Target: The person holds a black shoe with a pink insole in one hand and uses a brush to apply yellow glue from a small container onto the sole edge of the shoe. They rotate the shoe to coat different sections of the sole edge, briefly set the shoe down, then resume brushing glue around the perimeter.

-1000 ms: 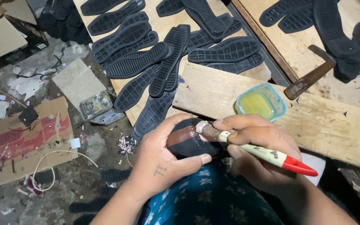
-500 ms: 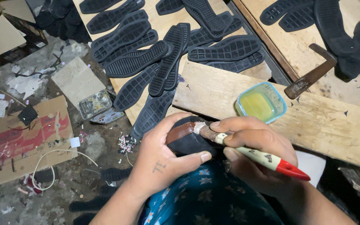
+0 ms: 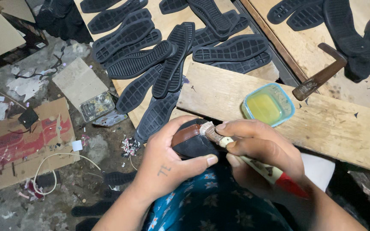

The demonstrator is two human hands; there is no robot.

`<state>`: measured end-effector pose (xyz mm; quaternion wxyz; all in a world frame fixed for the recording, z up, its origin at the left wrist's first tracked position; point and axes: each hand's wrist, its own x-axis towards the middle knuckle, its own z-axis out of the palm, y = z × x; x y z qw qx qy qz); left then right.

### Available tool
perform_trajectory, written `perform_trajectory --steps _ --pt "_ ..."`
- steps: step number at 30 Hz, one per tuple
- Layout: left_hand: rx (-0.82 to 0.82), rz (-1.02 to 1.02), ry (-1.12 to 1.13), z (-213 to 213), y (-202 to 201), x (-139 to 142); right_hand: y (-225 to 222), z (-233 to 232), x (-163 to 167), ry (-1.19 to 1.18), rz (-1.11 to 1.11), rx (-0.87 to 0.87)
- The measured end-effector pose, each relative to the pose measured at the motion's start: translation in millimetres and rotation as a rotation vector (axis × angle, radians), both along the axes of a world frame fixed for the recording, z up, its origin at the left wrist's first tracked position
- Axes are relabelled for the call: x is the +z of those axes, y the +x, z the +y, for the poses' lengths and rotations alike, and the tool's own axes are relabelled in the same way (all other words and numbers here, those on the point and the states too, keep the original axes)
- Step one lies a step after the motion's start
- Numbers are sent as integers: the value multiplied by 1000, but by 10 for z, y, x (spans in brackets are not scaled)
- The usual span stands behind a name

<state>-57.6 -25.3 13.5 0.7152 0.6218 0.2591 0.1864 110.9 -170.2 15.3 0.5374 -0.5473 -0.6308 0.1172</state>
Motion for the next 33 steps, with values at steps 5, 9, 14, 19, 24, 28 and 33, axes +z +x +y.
perform_trajectory --steps 5,9,14,19,24,28,33 --pt "10 37 57 5 7 -33 15 6 7 -6 8 17" --pt "11 40 41 10 2 -44 18 -1 5 -12 9 16" --pt "26 53 61 6 8 -44 11 -4 0 -8 21 15" --pt "9 21 -1 25 5 -37 11 2 0 -5 14 13" --pt "-5 34 -32 44 -1 -34 26 -12 -3 -33 53 38" --pt "-12 -25 -74 40 16 -40 49 -18 9 -44 68 61" --pt "-4 4 -48 52 28 -41 74 -15 42 -66 80 89"
